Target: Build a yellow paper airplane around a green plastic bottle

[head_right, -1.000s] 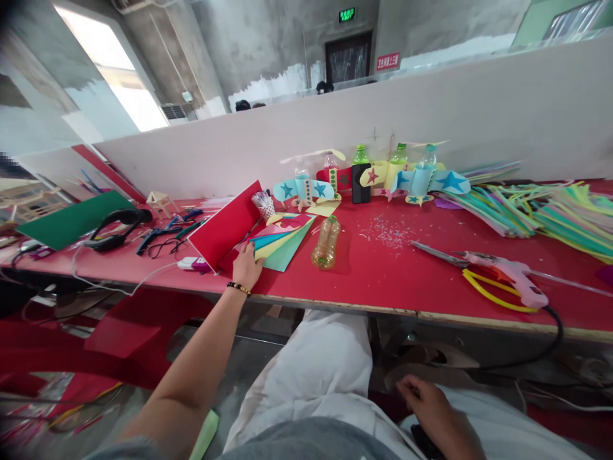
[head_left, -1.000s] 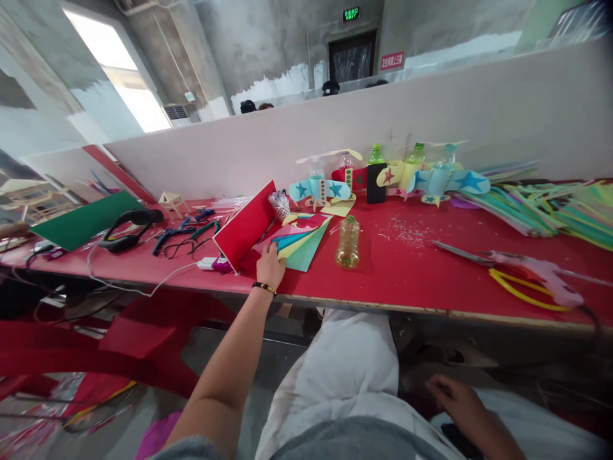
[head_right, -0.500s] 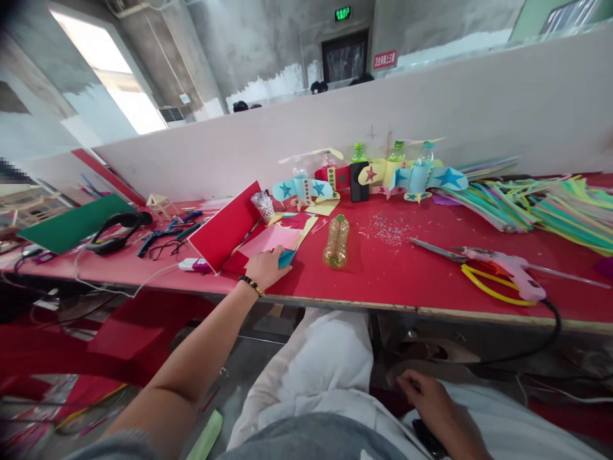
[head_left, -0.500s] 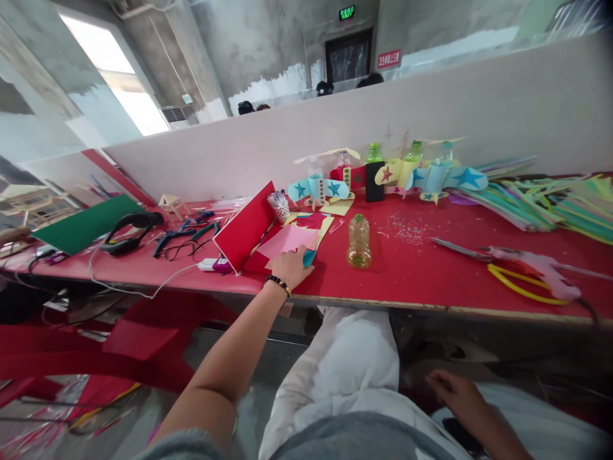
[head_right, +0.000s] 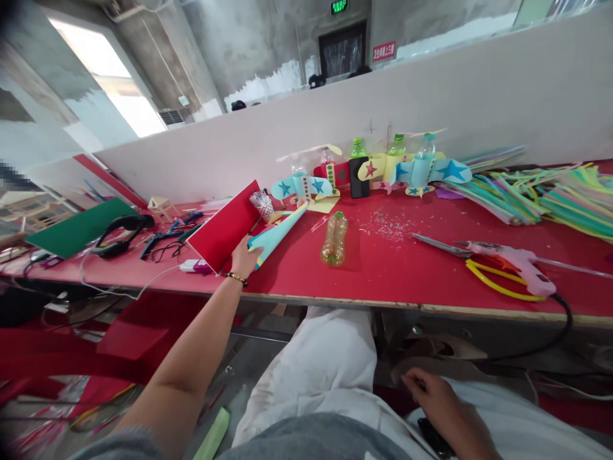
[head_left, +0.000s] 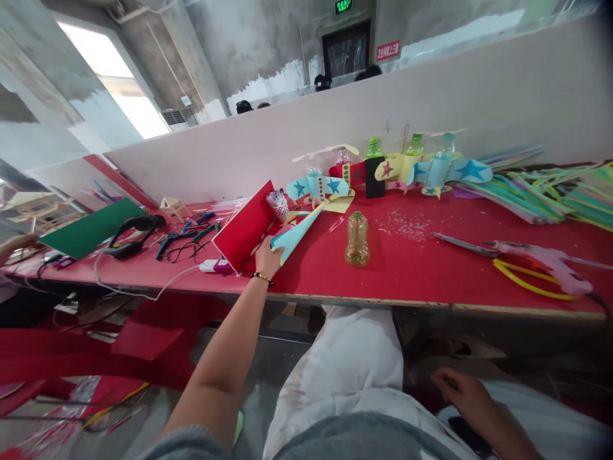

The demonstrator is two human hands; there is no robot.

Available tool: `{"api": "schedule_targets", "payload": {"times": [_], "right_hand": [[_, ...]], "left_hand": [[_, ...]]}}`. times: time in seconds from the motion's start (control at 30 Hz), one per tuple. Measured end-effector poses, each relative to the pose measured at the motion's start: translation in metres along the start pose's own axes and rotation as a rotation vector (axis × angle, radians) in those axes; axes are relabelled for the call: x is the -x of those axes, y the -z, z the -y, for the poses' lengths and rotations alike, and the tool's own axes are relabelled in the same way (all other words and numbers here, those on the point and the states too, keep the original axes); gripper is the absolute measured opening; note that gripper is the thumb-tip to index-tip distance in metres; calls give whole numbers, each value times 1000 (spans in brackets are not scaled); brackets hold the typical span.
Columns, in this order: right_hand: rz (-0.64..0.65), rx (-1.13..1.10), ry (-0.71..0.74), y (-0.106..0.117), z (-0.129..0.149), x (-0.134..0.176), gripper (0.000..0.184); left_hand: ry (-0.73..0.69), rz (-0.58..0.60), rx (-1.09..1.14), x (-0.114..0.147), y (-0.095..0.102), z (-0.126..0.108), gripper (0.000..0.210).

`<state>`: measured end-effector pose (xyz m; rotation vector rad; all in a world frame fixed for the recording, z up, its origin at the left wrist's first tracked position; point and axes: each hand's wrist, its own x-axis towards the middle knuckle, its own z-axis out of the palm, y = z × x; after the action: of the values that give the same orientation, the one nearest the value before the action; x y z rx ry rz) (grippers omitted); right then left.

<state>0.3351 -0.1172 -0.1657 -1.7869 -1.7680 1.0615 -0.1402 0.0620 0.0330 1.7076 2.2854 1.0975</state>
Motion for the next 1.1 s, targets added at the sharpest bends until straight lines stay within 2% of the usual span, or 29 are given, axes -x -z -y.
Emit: {"api": "schedule_targets", "payload": {"times": [0.17, 0.33, 0.53, 0.73, 0.8, 0.87, 1.0, 1.1], "right_hand": [[0, 22, -14, -1, -5, -2, 35], [13, 33, -23, 0, -4, -2, 35], [16, 33, -30, 3, 2, -1, 36], [16, 40, -39, 5, 8, 0, 39], [36, 31, -16, 12, 26, 2, 40], [90, 16, 48, 23, 56, 4, 39], [218, 2, 218, 50, 144, 0, 40], [255, 5, 388, 63, 211, -16, 37]], "left_hand": [[143, -40, 296, -8, -5, 25, 31], [225, -6, 539, -5, -11, 33, 35], [231, 142, 725, -1, -10, 27, 35], [214, 331, 818, 6, 5, 22, 32], [203, 354, 836, 9, 10, 21, 37], [186, 344, 852, 11, 13, 21, 48], [160, 273, 869, 15, 13, 20, 62], [157, 234, 859, 18, 10, 19, 48]]}}
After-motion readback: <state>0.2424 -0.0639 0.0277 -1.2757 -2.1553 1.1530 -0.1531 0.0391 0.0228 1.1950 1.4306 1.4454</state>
